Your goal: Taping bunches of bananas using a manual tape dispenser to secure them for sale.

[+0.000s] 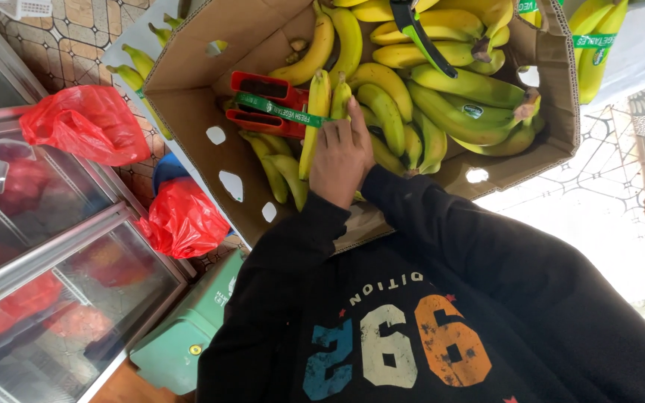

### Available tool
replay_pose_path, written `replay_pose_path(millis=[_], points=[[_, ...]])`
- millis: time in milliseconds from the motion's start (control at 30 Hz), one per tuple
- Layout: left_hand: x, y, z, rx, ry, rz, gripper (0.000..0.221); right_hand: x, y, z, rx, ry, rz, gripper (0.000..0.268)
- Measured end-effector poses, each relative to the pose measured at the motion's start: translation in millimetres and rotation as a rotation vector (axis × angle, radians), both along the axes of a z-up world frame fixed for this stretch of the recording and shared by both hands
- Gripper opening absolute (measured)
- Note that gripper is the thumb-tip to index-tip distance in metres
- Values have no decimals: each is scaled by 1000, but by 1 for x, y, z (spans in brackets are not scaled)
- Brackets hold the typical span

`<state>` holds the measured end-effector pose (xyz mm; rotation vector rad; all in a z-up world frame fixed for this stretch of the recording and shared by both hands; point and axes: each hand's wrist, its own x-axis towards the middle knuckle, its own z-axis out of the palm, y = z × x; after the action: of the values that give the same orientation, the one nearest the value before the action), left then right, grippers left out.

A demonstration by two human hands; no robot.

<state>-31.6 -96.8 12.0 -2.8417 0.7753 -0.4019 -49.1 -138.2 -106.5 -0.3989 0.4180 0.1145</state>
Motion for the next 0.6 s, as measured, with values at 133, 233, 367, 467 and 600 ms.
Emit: replay_pose_path(millis=[133, 233, 367, 467, 600], points=[[6, 2, 40, -81, 79, 11, 22, 20, -3, 26, -92, 102, 53, 57], [-5, 16, 21, -123, 325, 91, 18, 31, -5, 36, -181, 199, 105, 66], [-11, 29, 16, -246, 430, 225, 32, 30, -6, 14, -272, 261, 137, 68], [-17, 31, 12, -263, 443, 269, 34, 22, -4, -37, -252, 189, 119, 55], [-21, 34, -1, -309, 381, 292, 41, 11, -3, -105, -4, 482, 124, 55]])
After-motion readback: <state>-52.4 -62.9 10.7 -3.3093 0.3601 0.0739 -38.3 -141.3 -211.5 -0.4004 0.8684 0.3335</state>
